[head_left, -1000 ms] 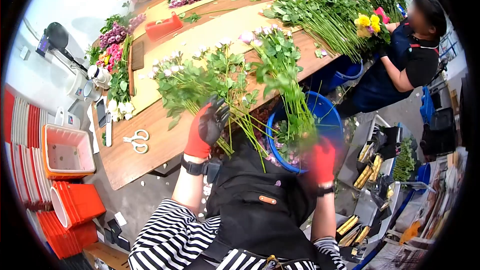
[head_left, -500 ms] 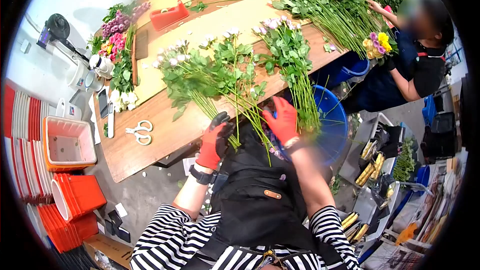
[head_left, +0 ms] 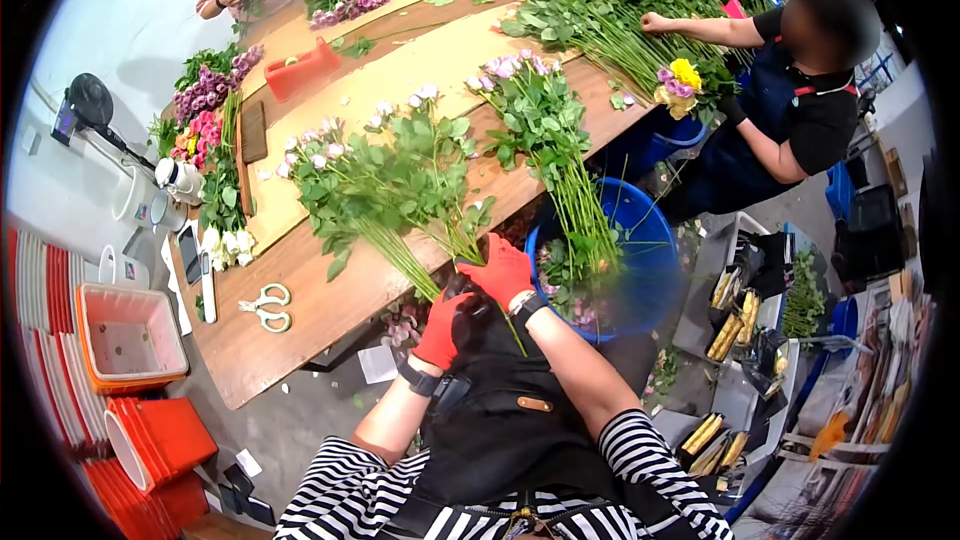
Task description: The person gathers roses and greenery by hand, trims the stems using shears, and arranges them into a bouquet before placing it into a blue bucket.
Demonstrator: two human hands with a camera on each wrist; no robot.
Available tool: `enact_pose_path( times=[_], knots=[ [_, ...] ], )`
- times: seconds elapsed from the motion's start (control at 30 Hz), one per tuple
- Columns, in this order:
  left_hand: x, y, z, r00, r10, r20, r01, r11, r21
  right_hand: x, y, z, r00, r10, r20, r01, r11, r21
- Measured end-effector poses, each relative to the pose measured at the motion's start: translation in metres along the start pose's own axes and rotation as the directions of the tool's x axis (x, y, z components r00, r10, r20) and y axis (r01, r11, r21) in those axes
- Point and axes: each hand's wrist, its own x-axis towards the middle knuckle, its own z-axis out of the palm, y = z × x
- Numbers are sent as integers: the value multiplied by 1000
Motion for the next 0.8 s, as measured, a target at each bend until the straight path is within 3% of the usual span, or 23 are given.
enact_pose_path(
  times=[0.03, 0.07, 0.1, 0.2, 0.23, 0.3, 0.33, 0.4, 0.47, 0.6, 0.63, 0.77, 0.8],
  knots=[
    [1, -4, 0, 999, -46, -10, 45, 995, -87, 4, 5, 10, 997, 42, 58, -43, 999, 18],
    [4, -3, 0, 981, -194, -3, 182, 928, -325, 8, 2, 8, 990, 83, 117, -87, 996, 34],
    [6, -2, 1, 942, -333, 40, 301, 785, -541, 8, 0, 4, 985, 52, 166, -44, 998, -52],
    [4, -6, -7, 919, -394, 11, 340, 779, -527, 12, -11, -1, 957, -52, 286, 153, 926, -346],
    [1, -5, -7, 938, -337, -85, 270, 859, -435, 8, -14, -5, 970, -94, 225, 172, 918, -358],
    [-1, -1, -13, 918, -382, -104, 293, 833, -469, 9, -13, -5, 985, -118, 126, 153, 934, -323],
    [-5, -1, -17, 905, -407, -120, 303, 818, -489, 9, -12, -4, 988, -134, 82, 152, 941, -303],
    [-9, -1, -23, 874, -458, -162, 311, 783, -539, 7, -12, -16, 982, -129, -137, 127, 992, -28],
    [-8, -7, -29, 864, -462, -201, 292, 784, -548, 7, -9, -17, 928, -162, -335, 225, 962, 155],
    [3, -4, -32, 852, -448, -270, 207, 763, -613, 5, 5, 5, 967, -79, -243, 139, 962, 237],
    [4, 0, -32, 850, -447, -279, 190, 754, -629, 7, 10, 16, 996, 10, -94, 19, 951, 309],
    [10, -5, -28, 838, -367, -404, 140, 860, -491, 1, -18, -25, 937, -34, -346, 212, 845, 490],
    [12, -2, -25, 829, -367, -422, 133, 863, -488, 0, -19, -26, 937, -33, -349, 209, 853, 479]
  ],
)
